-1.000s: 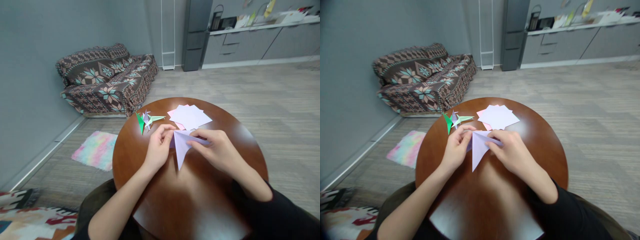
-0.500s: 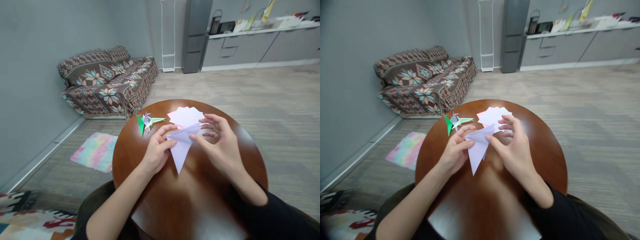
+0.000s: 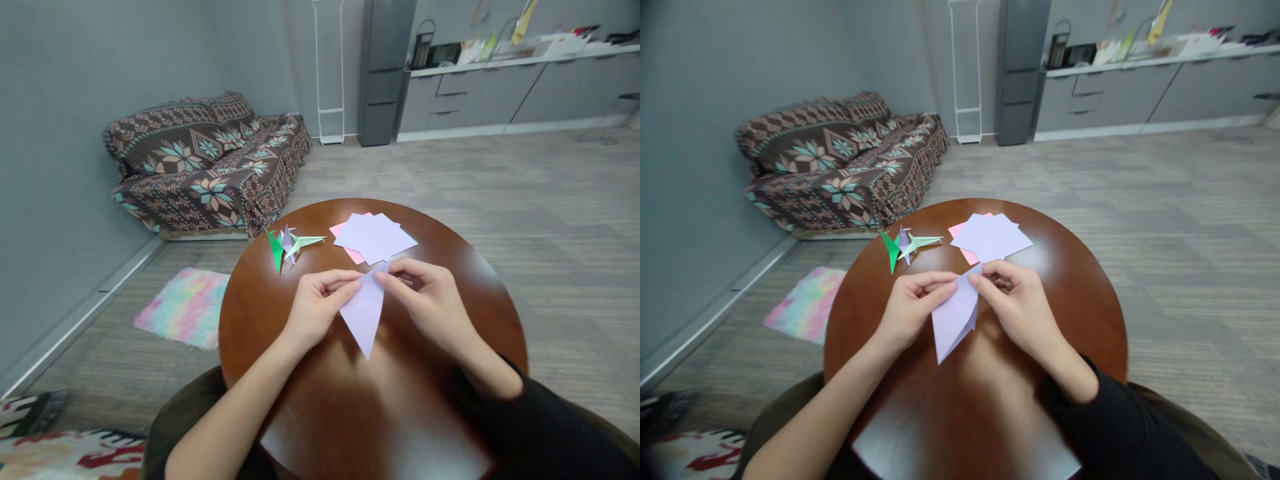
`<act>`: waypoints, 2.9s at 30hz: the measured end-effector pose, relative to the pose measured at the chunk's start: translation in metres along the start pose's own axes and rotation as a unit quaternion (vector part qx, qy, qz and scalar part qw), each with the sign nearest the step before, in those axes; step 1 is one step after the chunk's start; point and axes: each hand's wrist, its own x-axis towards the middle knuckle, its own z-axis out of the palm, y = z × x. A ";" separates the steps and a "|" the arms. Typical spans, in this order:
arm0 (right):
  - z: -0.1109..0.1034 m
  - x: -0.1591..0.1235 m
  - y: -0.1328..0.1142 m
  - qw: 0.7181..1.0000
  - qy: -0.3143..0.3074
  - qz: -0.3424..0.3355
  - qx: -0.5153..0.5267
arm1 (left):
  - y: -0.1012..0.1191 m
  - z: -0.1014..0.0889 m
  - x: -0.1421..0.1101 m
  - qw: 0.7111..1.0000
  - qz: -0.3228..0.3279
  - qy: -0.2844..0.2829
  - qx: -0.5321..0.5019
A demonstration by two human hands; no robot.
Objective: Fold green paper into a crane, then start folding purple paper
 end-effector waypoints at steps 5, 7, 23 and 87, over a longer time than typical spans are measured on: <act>0.000 0.001 0.000 1.000 0.009 -0.002 -0.008 | 0.003 0.001 -0.001 0.999 0.035 0.001 0.041; -0.001 0.001 0.001 1.000 0.021 -0.006 -0.017 | 0.003 0.001 -0.001 0.998 0.035 0.001 0.047; -0.032 0.007 -0.004 0.990 -0.073 -0.077 -0.098 | 0.003 -0.003 -0.001 0.995 0.067 0.020 0.073; -0.021 0.001 -0.016 0.932 -0.165 -0.166 -0.278 | 0.000 -0.011 0.004 0.983 0.163 -0.053 0.069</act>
